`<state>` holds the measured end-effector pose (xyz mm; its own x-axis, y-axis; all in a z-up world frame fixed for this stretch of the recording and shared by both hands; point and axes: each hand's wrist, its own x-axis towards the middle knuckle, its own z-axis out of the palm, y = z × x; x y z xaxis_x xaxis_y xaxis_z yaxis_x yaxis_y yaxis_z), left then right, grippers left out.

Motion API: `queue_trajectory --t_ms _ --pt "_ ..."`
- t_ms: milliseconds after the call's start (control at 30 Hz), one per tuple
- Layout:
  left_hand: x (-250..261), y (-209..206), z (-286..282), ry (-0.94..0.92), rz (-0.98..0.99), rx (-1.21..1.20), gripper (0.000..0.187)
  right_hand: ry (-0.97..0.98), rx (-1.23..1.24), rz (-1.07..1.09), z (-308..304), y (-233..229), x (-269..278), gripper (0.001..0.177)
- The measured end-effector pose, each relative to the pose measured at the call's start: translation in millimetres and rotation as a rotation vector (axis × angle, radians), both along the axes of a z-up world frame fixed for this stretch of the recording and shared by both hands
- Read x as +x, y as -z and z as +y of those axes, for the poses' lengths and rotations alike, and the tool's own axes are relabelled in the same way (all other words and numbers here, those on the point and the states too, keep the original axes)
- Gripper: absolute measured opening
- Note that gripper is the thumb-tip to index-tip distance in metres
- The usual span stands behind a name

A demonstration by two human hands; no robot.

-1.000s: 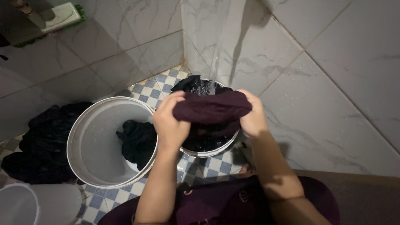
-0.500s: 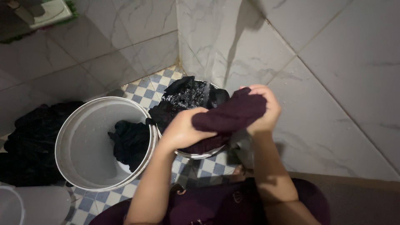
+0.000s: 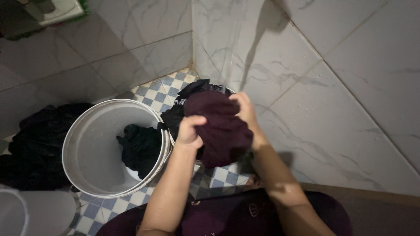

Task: The person is hand-washing dark-colored clothes in a white bucket under running water. They repeatedly submerge, scrub, and wring out the garments, transferring them between two buckets.

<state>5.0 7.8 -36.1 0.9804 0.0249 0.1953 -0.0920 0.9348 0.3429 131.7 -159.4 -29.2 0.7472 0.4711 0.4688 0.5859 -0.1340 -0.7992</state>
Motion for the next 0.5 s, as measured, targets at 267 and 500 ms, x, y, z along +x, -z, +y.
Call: queue_trajectory --t_ms 267,500 --pt "-9.4 -39.9 35.8 -0.162 0.288 0.794 0.048 -0.112 -0.067 0.322 -25.0 5.6 28.5 0.028" --pt "-18.5 -51.3 3.1 -0.077 0.186 0.271 0.06 -0.626 0.233 0.719 -18.5 12.2 5.1 0.024"
